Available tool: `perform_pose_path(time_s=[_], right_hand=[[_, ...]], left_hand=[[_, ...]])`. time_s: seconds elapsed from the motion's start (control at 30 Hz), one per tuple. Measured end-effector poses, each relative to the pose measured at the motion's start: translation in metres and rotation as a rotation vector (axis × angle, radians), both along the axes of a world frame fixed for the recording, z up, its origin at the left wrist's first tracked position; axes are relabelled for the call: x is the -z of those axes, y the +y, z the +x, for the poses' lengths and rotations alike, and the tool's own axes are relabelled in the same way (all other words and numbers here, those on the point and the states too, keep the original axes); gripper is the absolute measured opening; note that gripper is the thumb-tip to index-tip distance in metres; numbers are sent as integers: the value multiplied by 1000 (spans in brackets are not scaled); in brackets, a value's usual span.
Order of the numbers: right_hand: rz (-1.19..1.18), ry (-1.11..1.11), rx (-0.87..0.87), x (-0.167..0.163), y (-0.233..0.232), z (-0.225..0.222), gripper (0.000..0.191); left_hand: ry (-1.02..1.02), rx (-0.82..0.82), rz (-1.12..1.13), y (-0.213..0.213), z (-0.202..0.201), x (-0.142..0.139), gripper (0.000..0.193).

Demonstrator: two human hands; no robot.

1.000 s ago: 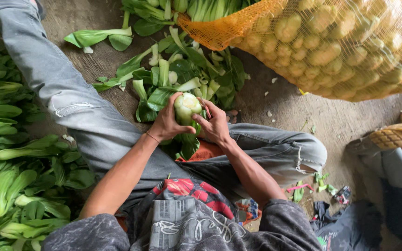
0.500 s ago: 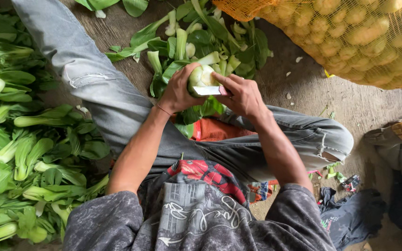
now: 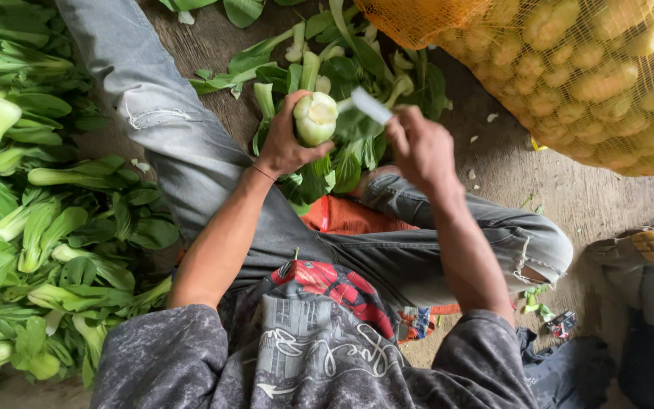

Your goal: The person sits on the floor among piles of leafy green vegetables and trims the root ends off bok choy heads one at a time using a small knife, dropping the cut bases aside and placing the trimmed heads into an orange mesh sack beside them.

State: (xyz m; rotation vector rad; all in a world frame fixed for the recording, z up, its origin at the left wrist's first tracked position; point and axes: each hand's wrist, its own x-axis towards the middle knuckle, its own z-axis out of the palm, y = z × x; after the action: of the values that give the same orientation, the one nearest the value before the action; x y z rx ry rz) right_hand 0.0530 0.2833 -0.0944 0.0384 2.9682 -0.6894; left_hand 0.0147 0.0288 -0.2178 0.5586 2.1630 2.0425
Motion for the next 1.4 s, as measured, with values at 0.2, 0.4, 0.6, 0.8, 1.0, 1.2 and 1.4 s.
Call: perform_pose_path(time_s=[0.2,0.4,0.6,0.8,1.0,1.2,1.4], right_hand=[[-90,41,-238,22,-40,23,27],[-110,57,-282,15,-43,17,30],[-136,9,-374,7,-34,15,28],[-106,101,-378,11,-35,19,26],[-99,199,-201,30,-15,12,24],[-103,137,92,48,32,-8,29],[-347,13,136,52,21,2,37]], left_hand=[[61,-42,-47,8,4,2,92],[130,-50,-122,11,9,-4,78],[334,-24,-116,8,11,-9,78],[368,-22,-142,7,11,-1,81],[368,37,-108,7,19,5,89],[316,45,82,17,39,-4,90],[-112,4,267,1,17,-6,103]])
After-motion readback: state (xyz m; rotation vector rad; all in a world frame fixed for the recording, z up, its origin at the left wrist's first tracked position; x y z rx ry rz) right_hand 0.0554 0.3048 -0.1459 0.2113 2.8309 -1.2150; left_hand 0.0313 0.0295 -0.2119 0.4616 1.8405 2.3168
